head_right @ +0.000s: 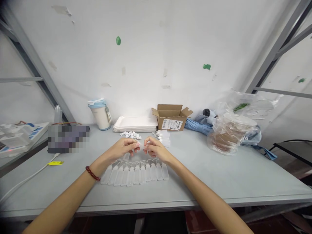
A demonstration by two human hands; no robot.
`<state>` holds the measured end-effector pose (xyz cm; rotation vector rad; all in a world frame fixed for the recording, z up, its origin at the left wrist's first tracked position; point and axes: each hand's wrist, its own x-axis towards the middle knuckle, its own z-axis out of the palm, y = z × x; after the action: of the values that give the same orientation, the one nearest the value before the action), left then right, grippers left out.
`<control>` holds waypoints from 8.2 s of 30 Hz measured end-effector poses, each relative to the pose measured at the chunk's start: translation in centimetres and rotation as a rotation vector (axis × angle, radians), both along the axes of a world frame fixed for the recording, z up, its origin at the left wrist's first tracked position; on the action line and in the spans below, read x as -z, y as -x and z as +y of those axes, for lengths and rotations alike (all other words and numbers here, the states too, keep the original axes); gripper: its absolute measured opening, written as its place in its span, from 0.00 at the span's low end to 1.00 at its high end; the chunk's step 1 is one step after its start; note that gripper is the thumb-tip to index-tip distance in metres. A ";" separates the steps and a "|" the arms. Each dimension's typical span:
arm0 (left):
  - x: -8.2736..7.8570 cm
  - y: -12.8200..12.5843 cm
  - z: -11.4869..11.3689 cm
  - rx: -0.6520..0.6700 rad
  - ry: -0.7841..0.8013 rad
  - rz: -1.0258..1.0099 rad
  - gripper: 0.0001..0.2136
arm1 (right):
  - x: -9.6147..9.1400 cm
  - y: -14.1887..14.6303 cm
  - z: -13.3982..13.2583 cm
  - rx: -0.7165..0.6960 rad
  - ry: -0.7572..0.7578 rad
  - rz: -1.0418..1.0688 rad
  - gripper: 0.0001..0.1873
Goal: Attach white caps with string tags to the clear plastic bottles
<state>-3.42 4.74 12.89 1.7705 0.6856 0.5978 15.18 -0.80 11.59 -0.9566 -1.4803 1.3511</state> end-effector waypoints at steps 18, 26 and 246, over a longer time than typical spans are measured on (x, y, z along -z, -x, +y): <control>0.4 -0.5 0.0 -0.147 0.158 -0.048 0.19 | -0.1 -0.2 0.1 0.151 -0.141 -0.088 0.13; 0.2 -0.5 -0.1 -0.153 0.183 -0.120 0.20 | 0.5 -0.1 0.0 0.255 -0.267 -0.200 0.11; -0.5 0.3 -0.5 -0.064 -0.021 -0.033 0.13 | -0.9 0.8 -1.1 0.078 0.052 0.111 0.17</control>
<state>-3.75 4.26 13.43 1.7594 0.7177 0.6788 14.42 -1.91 12.48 -0.9475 -1.3174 1.3691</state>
